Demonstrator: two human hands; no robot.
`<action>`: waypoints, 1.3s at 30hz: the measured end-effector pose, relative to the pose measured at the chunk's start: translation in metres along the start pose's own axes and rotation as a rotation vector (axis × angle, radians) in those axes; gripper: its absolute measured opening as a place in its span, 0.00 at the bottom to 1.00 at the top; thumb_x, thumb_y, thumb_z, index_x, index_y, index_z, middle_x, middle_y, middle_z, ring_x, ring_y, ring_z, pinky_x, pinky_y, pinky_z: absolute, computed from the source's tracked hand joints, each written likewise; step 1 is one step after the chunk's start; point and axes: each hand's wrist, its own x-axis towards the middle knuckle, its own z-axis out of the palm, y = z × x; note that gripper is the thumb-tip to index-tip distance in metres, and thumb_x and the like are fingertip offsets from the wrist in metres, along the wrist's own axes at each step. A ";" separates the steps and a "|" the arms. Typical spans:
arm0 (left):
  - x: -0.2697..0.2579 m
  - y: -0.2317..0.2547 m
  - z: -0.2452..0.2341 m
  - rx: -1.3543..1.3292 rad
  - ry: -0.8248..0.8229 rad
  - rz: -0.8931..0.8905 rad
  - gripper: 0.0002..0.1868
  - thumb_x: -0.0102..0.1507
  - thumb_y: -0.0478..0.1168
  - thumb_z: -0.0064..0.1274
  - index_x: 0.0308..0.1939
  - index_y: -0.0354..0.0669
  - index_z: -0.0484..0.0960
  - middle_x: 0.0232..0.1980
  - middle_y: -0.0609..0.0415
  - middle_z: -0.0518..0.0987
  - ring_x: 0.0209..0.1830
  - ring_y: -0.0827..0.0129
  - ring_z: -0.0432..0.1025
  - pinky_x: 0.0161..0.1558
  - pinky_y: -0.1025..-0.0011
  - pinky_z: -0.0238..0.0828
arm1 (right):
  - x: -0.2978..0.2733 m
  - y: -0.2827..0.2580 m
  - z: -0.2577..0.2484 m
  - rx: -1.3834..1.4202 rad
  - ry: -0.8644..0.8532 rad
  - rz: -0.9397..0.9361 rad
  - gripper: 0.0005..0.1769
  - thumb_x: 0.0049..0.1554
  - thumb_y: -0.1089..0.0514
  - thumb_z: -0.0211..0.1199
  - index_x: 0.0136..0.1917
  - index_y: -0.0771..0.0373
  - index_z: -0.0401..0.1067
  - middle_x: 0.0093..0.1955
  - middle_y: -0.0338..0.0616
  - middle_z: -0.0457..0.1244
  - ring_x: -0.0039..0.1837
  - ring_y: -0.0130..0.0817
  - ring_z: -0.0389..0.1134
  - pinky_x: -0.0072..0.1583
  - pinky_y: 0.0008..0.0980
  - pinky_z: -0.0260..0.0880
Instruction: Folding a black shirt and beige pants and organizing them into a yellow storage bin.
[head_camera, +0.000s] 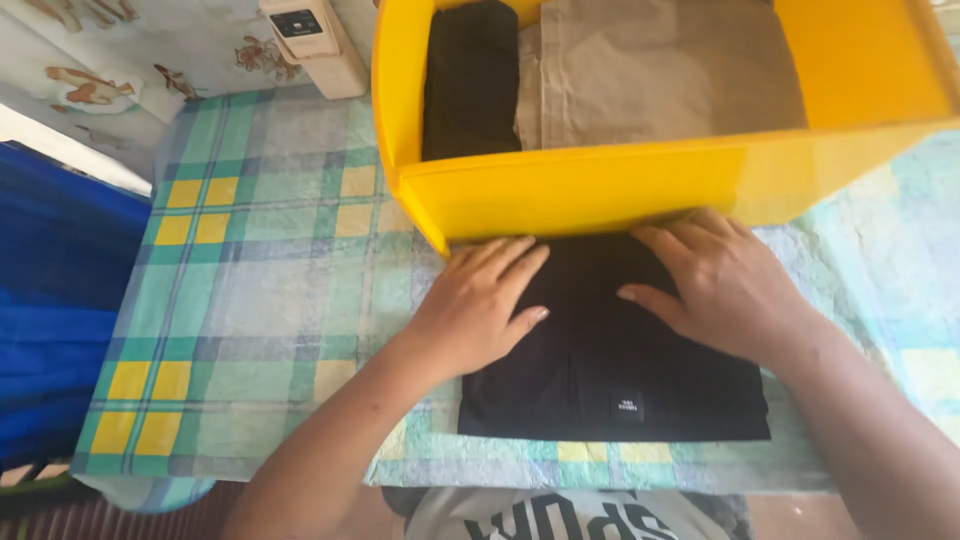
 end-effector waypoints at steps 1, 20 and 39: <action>0.000 0.000 -0.002 -0.039 -0.005 -0.026 0.34 0.67 0.54 0.52 0.73 0.42 0.66 0.74 0.45 0.69 0.74 0.50 0.62 0.70 0.49 0.56 | 0.001 0.000 -0.001 0.009 -0.029 0.019 0.37 0.55 0.34 0.64 0.66 0.62 0.73 0.58 0.50 0.70 0.63 0.52 0.69 0.61 0.51 0.72; 0.000 0.015 -0.059 -0.467 -0.325 -0.591 0.28 0.62 0.62 0.52 0.61 0.57 0.70 0.62 0.55 0.81 0.52 0.58 0.81 0.51 0.60 0.76 | -0.003 0.009 -0.027 0.056 -0.424 0.287 0.37 0.51 0.26 0.63 0.67 0.45 0.67 0.48 0.51 0.73 0.53 0.54 0.75 0.58 0.47 0.72; -0.008 -0.012 -0.014 -1.199 0.073 -0.709 0.27 0.54 0.50 0.63 0.57 0.58 0.77 0.71 0.57 0.71 0.78 0.64 0.60 0.76 0.59 0.50 | -0.004 0.060 -0.034 0.686 -0.465 0.422 0.32 0.47 0.53 0.73 0.67 0.48 0.77 0.70 0.30 0.70 0.72 0.27 0.68 0.73 0.31 0.59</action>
